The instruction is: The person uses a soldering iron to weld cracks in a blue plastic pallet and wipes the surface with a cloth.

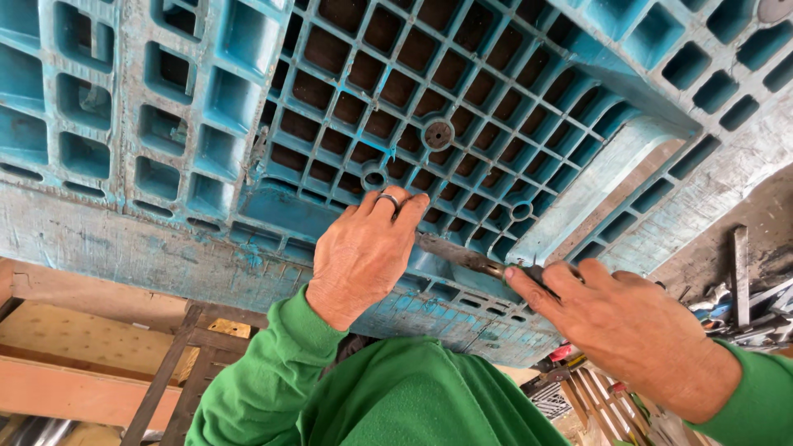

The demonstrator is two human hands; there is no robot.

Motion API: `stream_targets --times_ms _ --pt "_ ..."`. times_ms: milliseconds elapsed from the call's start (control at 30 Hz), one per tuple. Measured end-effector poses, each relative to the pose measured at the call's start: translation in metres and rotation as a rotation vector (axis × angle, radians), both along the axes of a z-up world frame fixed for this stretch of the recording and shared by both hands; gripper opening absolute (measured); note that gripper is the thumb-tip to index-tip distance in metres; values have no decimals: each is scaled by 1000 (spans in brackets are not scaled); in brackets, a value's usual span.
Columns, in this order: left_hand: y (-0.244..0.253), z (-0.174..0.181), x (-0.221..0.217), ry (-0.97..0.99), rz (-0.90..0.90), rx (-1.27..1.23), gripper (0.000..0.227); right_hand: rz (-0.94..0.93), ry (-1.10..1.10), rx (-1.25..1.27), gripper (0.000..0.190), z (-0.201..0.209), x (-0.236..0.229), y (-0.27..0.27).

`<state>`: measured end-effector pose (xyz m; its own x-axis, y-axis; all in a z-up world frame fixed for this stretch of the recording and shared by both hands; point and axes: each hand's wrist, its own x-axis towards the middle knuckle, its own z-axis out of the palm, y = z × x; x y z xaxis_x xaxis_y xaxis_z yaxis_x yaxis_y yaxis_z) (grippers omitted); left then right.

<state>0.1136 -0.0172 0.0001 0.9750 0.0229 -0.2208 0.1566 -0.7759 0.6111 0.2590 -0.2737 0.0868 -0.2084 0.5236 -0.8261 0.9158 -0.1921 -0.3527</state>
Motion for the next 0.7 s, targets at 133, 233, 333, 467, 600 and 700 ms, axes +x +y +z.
stream_targets --times_ms 133,233,333,467,600,700 --pt "-1 -2 -3 5 8 -25 33 13 50 -42 83 -6 10 23" --pt "-1 -3 -4 12 18 -26 33 167 69 -63 78 -5 14 38" --pt "-1 -5 -2 24 12 -10 33 273 35 54 73 -3 16 49" --pt "-3 -3 0 11 10 13 31 243 37 196 69 -2 20 54" --pt "-2 -2 2 28 19 2 29 274 36 172 66 -2 22 54" --pt "-2 -2 4 32 -3 -17 33 251 17 240 65 -3 22 53"
